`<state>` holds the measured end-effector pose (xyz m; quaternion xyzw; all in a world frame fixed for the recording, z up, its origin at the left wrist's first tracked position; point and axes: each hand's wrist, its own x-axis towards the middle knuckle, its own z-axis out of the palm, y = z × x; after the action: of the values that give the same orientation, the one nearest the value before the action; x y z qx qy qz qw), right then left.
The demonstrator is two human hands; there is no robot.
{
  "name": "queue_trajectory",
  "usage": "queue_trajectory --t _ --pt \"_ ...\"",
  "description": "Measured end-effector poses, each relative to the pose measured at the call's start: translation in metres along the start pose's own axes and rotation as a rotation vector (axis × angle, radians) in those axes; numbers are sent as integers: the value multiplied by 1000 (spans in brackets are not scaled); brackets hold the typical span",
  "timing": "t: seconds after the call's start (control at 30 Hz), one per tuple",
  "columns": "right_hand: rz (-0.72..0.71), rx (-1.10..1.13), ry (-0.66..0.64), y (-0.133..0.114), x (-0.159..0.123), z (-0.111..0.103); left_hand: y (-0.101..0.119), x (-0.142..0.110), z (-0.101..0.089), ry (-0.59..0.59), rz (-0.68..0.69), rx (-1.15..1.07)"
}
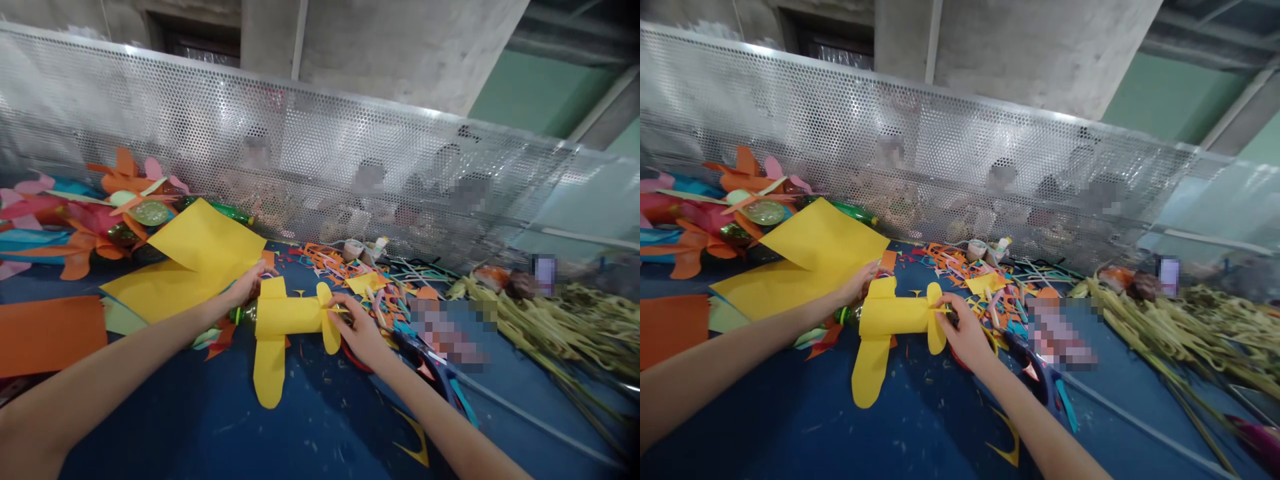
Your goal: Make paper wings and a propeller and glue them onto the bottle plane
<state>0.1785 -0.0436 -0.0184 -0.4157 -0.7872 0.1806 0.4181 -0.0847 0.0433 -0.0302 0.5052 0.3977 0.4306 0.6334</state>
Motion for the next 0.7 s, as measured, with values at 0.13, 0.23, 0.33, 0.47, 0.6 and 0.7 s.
queue_trajectory --t 0.13,0.23,0.33,0.47,0.6,0.7 --pt "5 -5 1 -3 0 1 -1 -1 0 -5 5 9" --pt "-9 -14 4 -3 0 1 -2 -1 -1 -7 7 22" --pt "-22 -41 11 -3 -1 1 -1 -1 0 -11 -2 37" --pt "6 -103 22 -7 -6 1 7 -3 5 -41 -32 75" --pt "23 -213 31 -14 -11 5 29 -17 9 -152 -111 144" --pt "54 -245 47 -16 -12 7 48 -29 4 -369 -146 298"
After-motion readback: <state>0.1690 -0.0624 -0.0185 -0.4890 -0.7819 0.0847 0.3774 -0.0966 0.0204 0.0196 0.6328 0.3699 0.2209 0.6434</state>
